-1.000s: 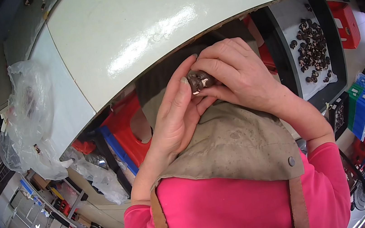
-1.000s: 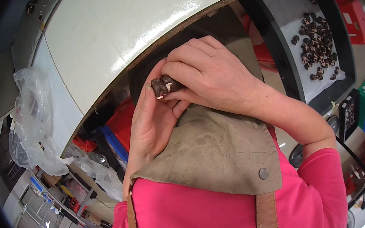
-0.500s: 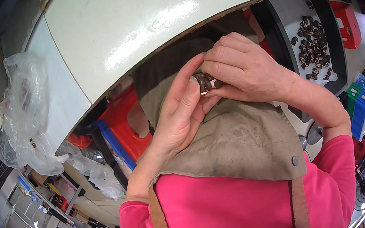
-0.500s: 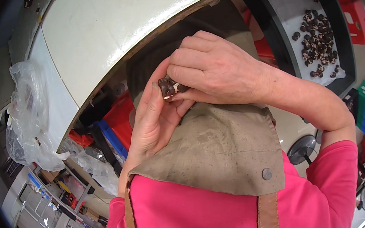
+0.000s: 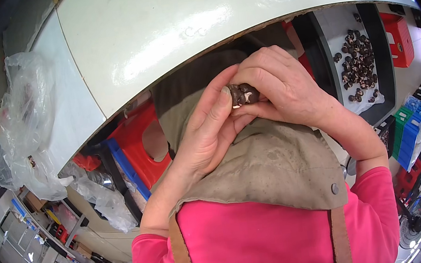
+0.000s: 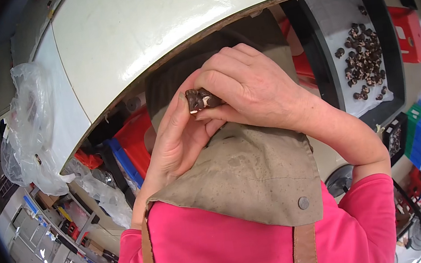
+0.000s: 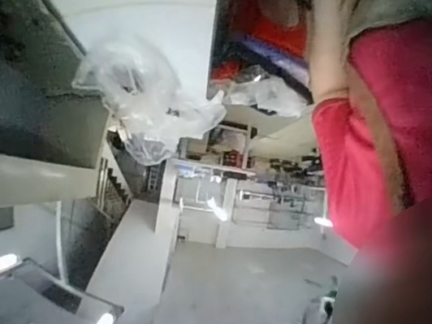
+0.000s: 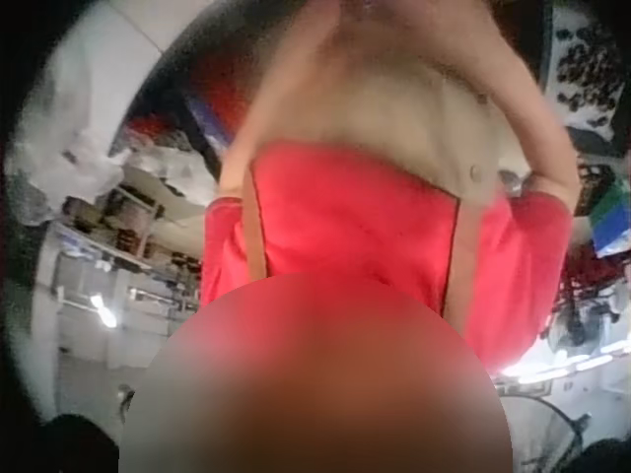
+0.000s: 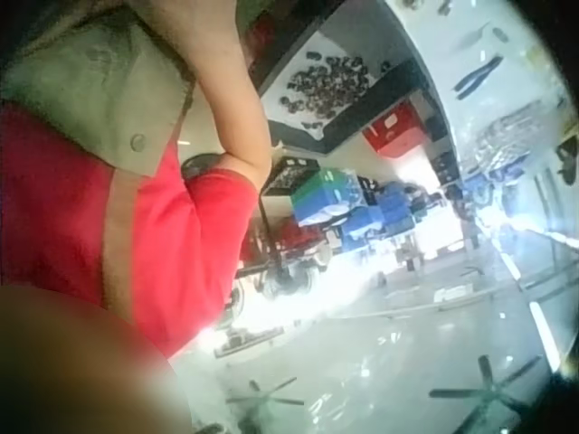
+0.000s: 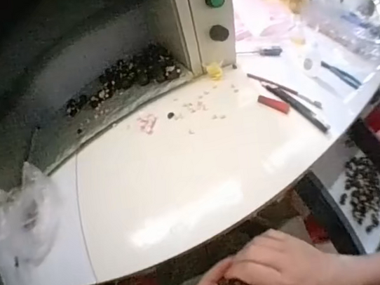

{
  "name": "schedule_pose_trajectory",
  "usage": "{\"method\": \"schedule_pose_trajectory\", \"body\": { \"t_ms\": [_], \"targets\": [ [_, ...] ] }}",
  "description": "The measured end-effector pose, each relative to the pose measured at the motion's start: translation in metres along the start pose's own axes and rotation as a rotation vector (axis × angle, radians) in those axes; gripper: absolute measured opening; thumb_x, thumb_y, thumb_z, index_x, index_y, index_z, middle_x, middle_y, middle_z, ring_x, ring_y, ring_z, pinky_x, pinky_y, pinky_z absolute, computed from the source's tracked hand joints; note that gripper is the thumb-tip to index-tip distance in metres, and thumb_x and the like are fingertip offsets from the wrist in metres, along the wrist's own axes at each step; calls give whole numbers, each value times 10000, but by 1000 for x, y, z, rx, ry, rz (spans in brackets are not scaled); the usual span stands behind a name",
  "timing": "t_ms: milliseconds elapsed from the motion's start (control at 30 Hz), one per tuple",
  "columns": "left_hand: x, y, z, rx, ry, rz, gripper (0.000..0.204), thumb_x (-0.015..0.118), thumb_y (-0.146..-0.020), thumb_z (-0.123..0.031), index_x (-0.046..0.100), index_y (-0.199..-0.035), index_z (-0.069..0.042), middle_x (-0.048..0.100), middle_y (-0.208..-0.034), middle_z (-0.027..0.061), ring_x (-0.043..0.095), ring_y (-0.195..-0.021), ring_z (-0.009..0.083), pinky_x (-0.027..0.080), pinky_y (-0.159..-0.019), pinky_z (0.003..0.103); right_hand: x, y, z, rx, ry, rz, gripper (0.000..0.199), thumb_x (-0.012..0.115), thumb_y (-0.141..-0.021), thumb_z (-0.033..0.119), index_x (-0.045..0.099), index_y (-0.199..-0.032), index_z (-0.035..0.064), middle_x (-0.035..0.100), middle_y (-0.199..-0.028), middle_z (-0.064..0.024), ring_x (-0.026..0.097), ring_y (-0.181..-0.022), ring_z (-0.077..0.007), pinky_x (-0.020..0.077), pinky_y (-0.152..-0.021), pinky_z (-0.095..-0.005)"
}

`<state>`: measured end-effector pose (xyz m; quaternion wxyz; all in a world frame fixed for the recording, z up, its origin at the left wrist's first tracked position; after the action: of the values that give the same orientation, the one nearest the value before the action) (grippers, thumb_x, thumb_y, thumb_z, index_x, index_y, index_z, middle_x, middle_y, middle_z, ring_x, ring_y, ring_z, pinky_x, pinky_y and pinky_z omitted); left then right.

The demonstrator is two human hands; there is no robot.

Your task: Assembling small character figurines by gluing parts together at a factory workbench.

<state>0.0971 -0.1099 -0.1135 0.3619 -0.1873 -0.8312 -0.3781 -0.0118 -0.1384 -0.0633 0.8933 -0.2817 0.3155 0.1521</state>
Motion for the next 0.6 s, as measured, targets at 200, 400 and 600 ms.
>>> {"method": "schedule_pose_trajectory", "body": {
  "t_ms": [200,400,600],
  "targets": [
    [-5,-2,16,12,46,67,578,430,-981,-360,221,-1434,-67,446,-1288,103,463,-1196,189,395,-1006,351,-1,9,-2,-56,42,50,400,762,-659,283,583,-933,52,567,-884,-66,557,-761,-249,433,-676,-342],
    [-8,3,24,18,47,121,586,429,-982,-362,205,-1444,-81,458,-1259,79,462,-1172,163,369,-1014,341,8,13,5,-132,23,83,408,749,-672,299,582,-930,29,566,-891,-79,548,-760,-261,442,-686,-351],
    [-14,9,25,66,90,78,575,443,-978,-358,222,-1428,-77,469,-1231,69,470,-1155,154,368,-1010,326,21,15,7,-152,11,138,395,751,-684,286,583,-920,17,564,-887,-82,541,-775,-259,444,-684,-355]
  ]
}}
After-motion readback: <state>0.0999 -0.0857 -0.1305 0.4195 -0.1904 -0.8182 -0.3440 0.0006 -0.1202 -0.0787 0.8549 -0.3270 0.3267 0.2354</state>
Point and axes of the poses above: each hand's wrist, its own y-axis away from the middle knuckle, its own x-axis out of the palm, z = x × y, the point moved 7 cm from there along -y, towards the middle knuckle
